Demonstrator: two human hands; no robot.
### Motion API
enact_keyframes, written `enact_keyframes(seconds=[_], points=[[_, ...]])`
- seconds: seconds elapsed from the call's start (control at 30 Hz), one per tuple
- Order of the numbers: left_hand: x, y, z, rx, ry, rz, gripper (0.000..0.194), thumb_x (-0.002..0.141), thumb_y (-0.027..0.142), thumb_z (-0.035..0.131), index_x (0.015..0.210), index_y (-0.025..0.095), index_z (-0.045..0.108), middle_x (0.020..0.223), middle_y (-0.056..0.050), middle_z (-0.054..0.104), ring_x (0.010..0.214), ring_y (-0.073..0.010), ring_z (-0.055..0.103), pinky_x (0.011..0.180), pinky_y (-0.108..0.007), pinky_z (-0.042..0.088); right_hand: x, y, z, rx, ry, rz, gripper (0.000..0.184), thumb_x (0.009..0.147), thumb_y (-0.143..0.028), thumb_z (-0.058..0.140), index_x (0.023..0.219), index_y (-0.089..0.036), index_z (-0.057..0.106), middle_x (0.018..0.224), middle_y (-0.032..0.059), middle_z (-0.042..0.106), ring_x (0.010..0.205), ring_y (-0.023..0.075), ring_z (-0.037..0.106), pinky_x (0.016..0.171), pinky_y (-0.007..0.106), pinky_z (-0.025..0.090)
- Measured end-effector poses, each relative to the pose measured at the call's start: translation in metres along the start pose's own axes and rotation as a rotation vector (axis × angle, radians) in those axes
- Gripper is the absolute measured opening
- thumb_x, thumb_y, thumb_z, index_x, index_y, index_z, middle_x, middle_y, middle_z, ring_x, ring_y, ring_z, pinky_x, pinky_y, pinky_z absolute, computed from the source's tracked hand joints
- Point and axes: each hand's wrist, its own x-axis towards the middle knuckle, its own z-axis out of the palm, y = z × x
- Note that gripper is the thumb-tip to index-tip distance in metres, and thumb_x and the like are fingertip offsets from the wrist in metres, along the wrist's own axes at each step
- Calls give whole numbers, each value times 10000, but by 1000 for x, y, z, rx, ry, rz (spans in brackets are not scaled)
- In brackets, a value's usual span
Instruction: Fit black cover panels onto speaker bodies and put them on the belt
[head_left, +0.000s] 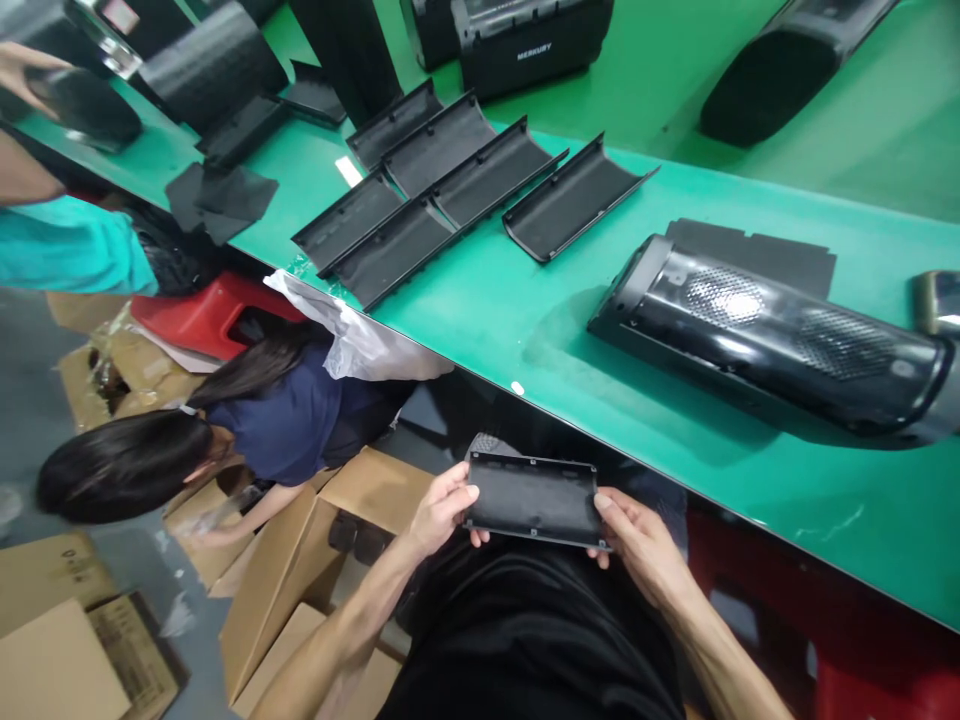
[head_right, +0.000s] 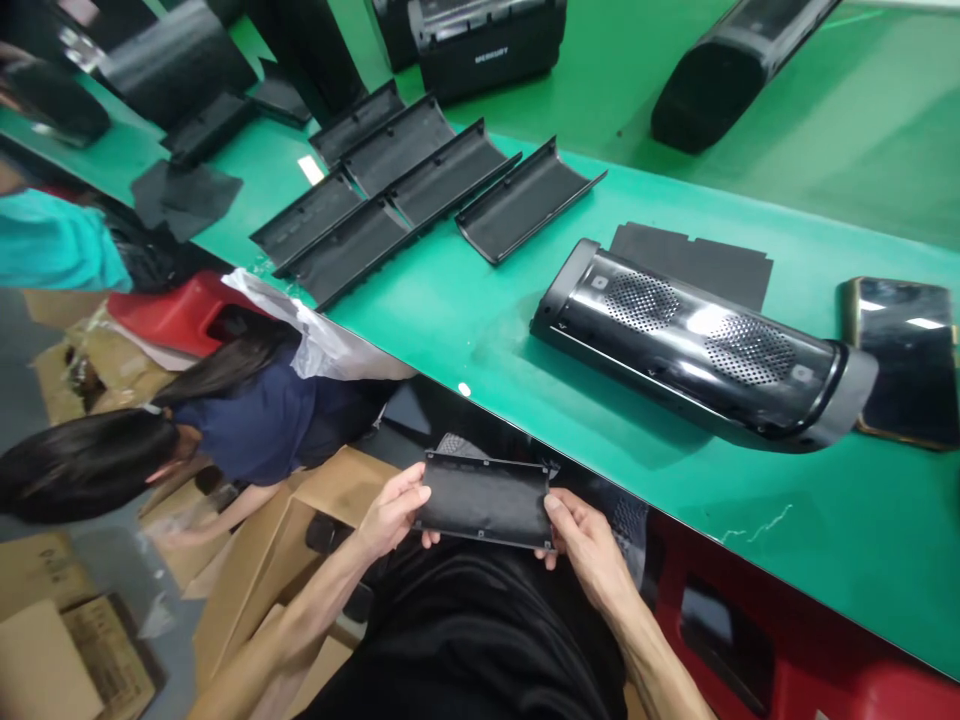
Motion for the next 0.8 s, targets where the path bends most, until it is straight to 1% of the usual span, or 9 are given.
enact_keyframes(seconds=[0.17,0.27,0.37,0.43,0.47,0.57,0.7,0.73,0.8], points=[[-2,3,3,-51,18,17,447,857,525,736,1006,142,561,639,-20,671,474,-175,666,402,-215,490,1,-1,3,9,20,-7,537,825,-711,732,879,-179,675,521,8,619,472,165,590,441,245,457],[-5,3,2,-117,-42,87,609,821,641,746,1118,133,588,680,-43,694,515,-191,681,443,-238,507,-4,-7,7,63,44,-15,537,788,-719,761,859,-195,670,517,1,601,458,166,579,422,247,448],[-7,2,3,-196,-115,193,929,597,749,866,1269,170,592,868,-88,745,671,-240,727,573,-318,582,-11,-15,14,147,60,-49,502,795,-681,782,891,-200,677,528,-8,589,444,153,560,411,242,445],[-7,2,7,-174,-138,231,1070,450,716,947,1325,204,604,1007,-111,754,834,-298,749,712,-391,614,-14,-20,21,211,48,-79,474,805,-650,791,894,-199,678,534,-19,565,433,140,538,400,235,436],[-6,2,11,-134,-157,233,1082,425,682,971,1332,210,618,1045,-120,756,909,-329,747,773,-423,614,-15,-23,25,240,37,-89,467,806,-643,793,884,-198,674,538,-23,554,426,132,524,391,231,426],[-3,5,26,17,-161,212,938,505,610,974,1297,203,679,1038,-137,773,1055,-393,717,899,-501,589,-17,-30,42,273,-16,-91,479,808,-654,782,845,-196,649,546,-29,542,405,118,495,377,225,402],[3,4,37,39,-69,280,866,521,683,930,1221,216,729,963,-133,787,1079,-429,703,985,-581,549,-35,-44,46,39,-25,-133,523,897,-711,637,866,-191,684,573,19,616,461,161,576,431,250,445],[5,2,36,14,-69,296,873,504,715,917,1201,222,736,955,-128,789,1068,-432,708,995,-594,543,-43,-52,39,-74,36,-201,519,915,-704,613,896,-195,710,629,47,667,510,180,615,466,268,481],[9,-1,29,-47,-80,300,890,455,778,884,1153,243,752,937,-114,793,1039,-435,721,979,-608,551,-60,-78,17,-313,262,-416,455,926,-659,622,972,-226,752,774,82,749,621,216,678,573,307,555]])
